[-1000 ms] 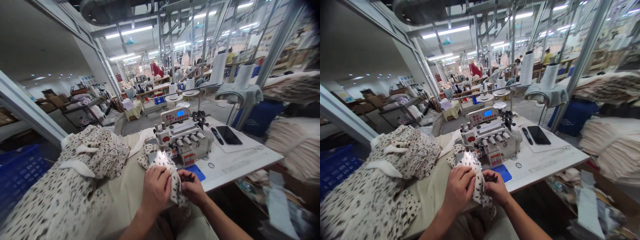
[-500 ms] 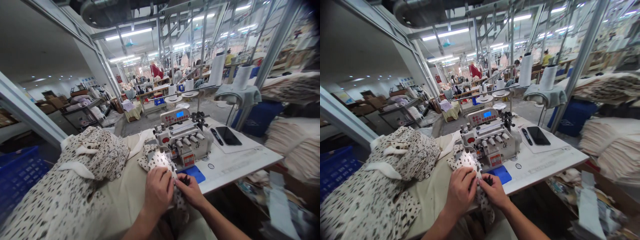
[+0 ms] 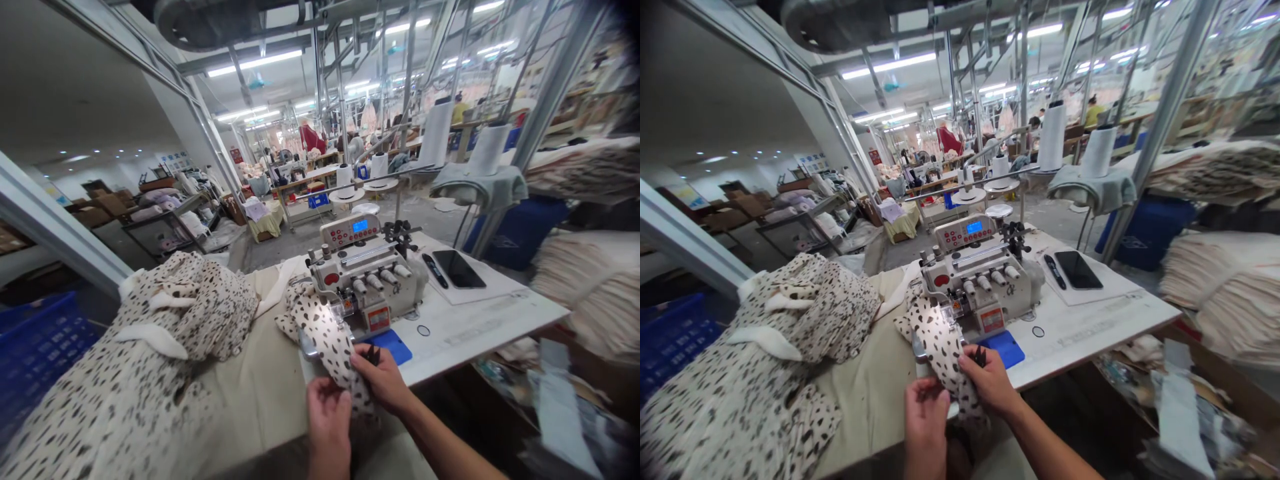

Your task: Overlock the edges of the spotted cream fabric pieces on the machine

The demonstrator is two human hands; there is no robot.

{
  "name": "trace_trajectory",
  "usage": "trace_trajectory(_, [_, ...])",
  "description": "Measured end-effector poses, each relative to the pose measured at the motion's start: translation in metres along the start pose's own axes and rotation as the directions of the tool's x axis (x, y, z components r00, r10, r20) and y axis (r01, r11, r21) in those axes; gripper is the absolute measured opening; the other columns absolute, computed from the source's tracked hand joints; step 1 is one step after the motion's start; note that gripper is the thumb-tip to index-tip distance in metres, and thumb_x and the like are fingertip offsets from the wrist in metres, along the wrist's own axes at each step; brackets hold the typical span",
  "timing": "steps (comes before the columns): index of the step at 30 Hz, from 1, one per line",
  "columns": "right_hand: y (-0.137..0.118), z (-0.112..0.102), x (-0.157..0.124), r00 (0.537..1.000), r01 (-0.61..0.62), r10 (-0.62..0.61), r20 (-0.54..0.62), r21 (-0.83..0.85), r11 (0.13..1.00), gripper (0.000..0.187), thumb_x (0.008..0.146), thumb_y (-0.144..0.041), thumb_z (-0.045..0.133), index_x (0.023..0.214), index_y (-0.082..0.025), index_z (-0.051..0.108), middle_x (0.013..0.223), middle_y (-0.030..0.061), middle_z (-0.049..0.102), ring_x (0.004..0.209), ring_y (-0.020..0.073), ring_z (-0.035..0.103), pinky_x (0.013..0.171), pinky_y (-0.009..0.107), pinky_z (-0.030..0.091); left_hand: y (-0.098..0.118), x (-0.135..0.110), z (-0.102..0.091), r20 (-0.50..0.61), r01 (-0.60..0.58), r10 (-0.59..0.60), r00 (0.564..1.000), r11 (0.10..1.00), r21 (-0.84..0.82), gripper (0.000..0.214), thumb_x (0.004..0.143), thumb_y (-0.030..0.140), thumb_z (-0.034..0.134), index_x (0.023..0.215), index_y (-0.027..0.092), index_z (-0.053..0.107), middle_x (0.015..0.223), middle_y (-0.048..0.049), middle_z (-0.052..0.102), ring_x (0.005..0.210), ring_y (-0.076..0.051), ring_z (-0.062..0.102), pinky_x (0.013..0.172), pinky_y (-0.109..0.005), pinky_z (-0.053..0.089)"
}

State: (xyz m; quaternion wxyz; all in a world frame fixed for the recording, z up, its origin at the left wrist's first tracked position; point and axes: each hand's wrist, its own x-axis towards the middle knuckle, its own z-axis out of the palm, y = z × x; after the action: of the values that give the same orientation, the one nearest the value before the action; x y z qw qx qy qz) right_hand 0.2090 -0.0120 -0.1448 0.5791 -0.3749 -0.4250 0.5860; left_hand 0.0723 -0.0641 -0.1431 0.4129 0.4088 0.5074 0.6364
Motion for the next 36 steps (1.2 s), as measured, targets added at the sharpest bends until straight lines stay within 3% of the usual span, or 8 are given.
trace_trajectory(4, [-0.001,-0.003,0.001,0.997,0.018,-0.018,0.072,0.006,1.0,0.035,0.082,-0.05,0.074,0.082,-0.015,0.074,0.075,0.0032,0.067,0.067,0.0158,0.056,0.065,0.028,0.045,0.006,-0.009,0.008,0.316,0.487,-0.422,0.85,0.858,-0.164,0.056,0.07,0.047,0.085,0.109,0.015,0.059,0.095,-0.0101,0.071,0.08,-0.019,0.068,0.077,-0.029,0.054])
trace_trajectory(8, [-0.006,-0.004,0.001,0.992,0.074,-0.076,0.102,0.015,0.997,0.032,0.084,-0.047,0.073,0.08,-0.015,0.076,0.085,0.0058,0.067,0.079,0.0185,0.059,0.071,0.028,0.047,0.031,0.003,0.002,0.435,0.647,-0.562,0.704,0.76,-0.064,0.062,0.071,0.055,0.082,0.111,0.012,0.064,0.081,-0.0082,0.071,0.05,-0.009,0.055,0.045,-0.019,0.04])
trace_trajectory(10, [-0.005,-0.004,0.001,0.994,0.041,-0.046,0.097,0.058,0.997,0.031,0.081,-0.047,0.075,0.079,-0.016,0.076,0.083,0.0054,0.066,0.074,0.0174,0.059,0.066,0.027,0.047,0.039,0.009,-0.004,0.445,0.652,-0.59,0.674,0.758,0.019,0.059,0.072,0.057,0.079,0.105,0.01,0.067,0.075,-0.0071,0.07,0.044,-0.007,0.048,0.039,-0.017,0.03])
trace_trajectory(17, [0.004,-0.003,0.002,0.996,-0.078,0.069,0.049,0.206,0.975,0.044,0.07,-0.056,0.082,0.08,-0.015,0.072,0.05,-0.0058,0.047,0.042,0.006,0.032,0.041,0.019,0.025,0.051,0.015,-0.013,0.41,0.166,-0.293,0.864,0.933,0.318,0.038,0.079,0.043,0.076,0.101,0.013,0.073,0.092,-0.0087,0.074,0.089,-0.024,0.067,0.084,-0.031,0.053])
trace_trajectory(24, [-0.004,-0.003,0.002,0.998,-0.009,0.005,0.066,0.055,0.998,0.034,0.069,-0.045,0.086,0.08,-0.016,0.072,0.069,0.0012,0.067,0.06,0.0143,0.056,0.059,0.027,0.046,0.029,-0.01,-0.005,0.373,0.389,-0.469,0.801,0.88,0.271,0.062,0.062,0.02,0.082,0.12,0.013,0.063,0.104,-0.01,0.074,0.095,-0.025,0.068,0.084,-0.029,0.054])
trace_trajectory(29, [-0.002,-0.006,0.002,0.998,-0.006,0.001,0.067,0.069,0.998,0.032,0.071,-0.045,0.084,0.079,-0.016,0.071,0.068,0.0001,0.067,0.059,0.0135,0.055,0.06,0.027,0.045,0.01,-0.03,-0.011,0.447,0.513,-0.556,0.7,0.828,0.226,0.06,0.063,0.04,0.084,0.113,0.011,0.067,0.084,-0.0088,0.072,0.079,-0.023,0.068,0.074,-0.031,0.054])
trace_trajectory(34, [0.002,-0.006,0.002,0.997,-0.049,0.041,0.062,0.131,0.99,0.037,0.07,-0.049,0.084,0.078,-0.017,0.068,0.063,-0.0017,0.063,0.053,0.0121,0.051,0.054,0.025,0.04,0.004,-0.029,-0.026,0.369,0.152,-0.331,0.869,0.886,0.438,0.035,0.067,0.035,0.079,0.096,0.017,0.071,0.087,-0.0064,0.072,0.086,-0.024,0.065,0.082,-0.029,0.051])
trace_trajectory(36, [0.002,-0.005,0.002,0.998,-0.041,0.037,0.049,0.088,0.995,0.037,0.07,-0.05,0.084,0.078,-0.017,0.067,0.062,-0.0021,0.061,0.053,0.012,0.05,0.055,0.025,0.04,0.0,-0.027,-0.031,0.373,0.066,-0.319,0.871,0.83,0.554,0.031,0.07,0.031,0.075,0.098,0.02,0.071,0.085,-0.0052,0.072,0.081,-0.023,0.065,0.077,-0.029,0.051])
